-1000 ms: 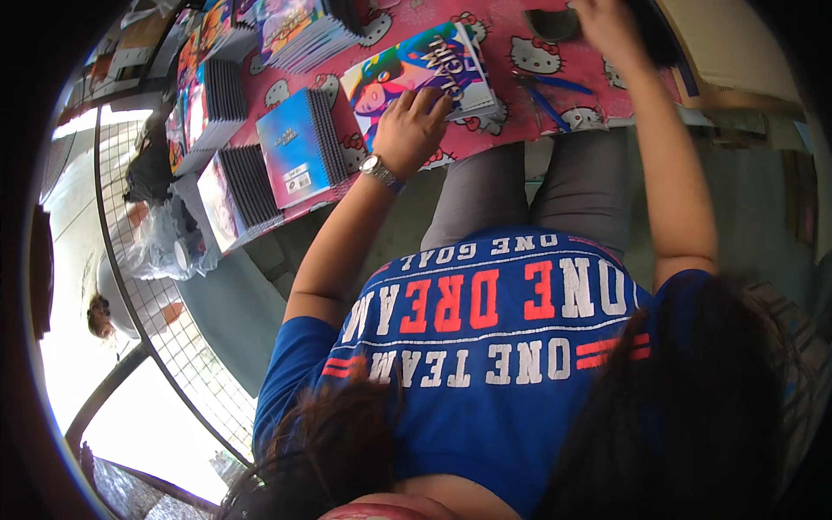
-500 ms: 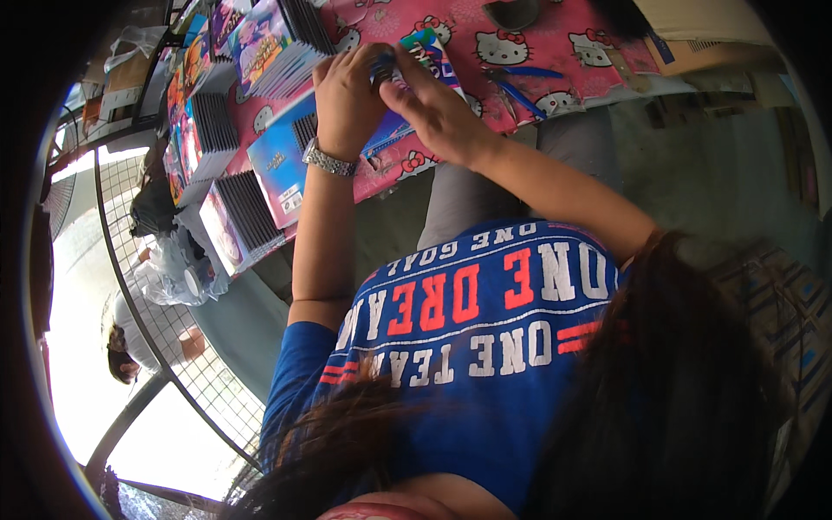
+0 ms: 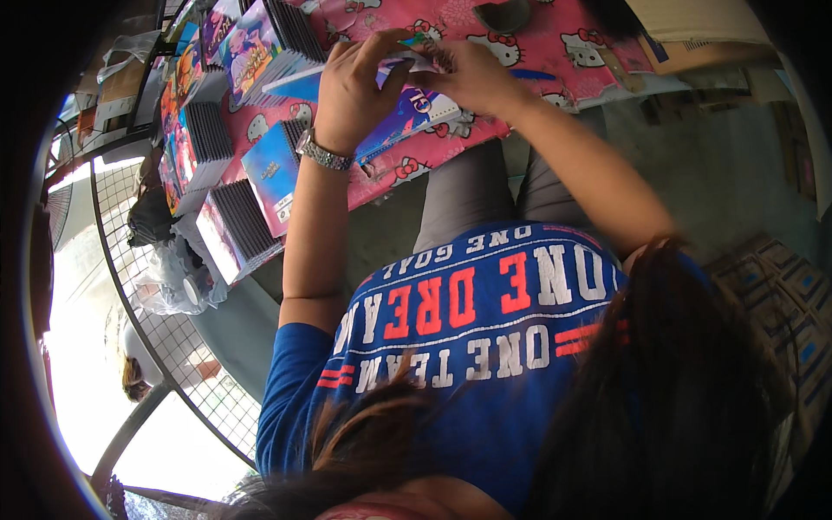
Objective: The person threads a spiral binding coil through the holes of notebooks one by one. They use a pair of pliers to cut the wire and then stack the finished notebooks into piles on a table.
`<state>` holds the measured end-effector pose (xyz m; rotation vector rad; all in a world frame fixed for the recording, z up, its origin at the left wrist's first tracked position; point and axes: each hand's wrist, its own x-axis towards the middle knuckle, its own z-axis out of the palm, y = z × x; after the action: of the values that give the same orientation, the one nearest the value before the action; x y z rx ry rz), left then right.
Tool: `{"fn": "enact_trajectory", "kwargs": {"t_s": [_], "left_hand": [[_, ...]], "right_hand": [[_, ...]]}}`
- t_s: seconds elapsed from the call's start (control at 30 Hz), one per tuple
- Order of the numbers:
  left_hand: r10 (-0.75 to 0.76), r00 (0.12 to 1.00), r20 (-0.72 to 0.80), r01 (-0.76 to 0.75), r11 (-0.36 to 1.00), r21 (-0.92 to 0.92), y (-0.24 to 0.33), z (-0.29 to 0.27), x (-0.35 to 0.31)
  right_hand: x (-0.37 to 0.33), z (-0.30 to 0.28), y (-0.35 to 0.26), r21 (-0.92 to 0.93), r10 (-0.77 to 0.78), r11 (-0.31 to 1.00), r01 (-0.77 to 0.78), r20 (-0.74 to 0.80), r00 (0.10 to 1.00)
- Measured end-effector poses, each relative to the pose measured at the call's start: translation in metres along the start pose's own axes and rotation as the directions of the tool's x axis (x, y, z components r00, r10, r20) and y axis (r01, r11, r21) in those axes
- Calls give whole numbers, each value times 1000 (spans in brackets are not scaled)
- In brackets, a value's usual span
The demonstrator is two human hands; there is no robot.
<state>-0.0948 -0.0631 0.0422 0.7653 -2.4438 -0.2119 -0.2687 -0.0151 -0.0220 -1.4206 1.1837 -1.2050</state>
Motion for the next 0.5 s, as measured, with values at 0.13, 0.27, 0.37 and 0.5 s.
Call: {"fn": "enact_trajectory", "kwargs": {"t_s": [0.13, 0.27, 0.37, 0.5], "left_hand": [[-67, 995, -72, 84, 958, 275, 1, -7, 0], [-110, 989, -101, 136, 942, 306, 0, 2, -9], [-97, 982, -163, 141, 949, 281, 0, 12, -12], [-57, 990, -127, 85, 971, 223, -1, 4, -8]], "right_hand": [[1, 7, 0, -257, 244, 936, -242, -24, 969], [-4, 41, -7, -150, -218, 975, 164, -504, 836], [-1, 67, -28, -367, -391, 914, 173, -683, 618], [-12, -10, -29, 22, -72, 997, 74, -73, 995]]}}
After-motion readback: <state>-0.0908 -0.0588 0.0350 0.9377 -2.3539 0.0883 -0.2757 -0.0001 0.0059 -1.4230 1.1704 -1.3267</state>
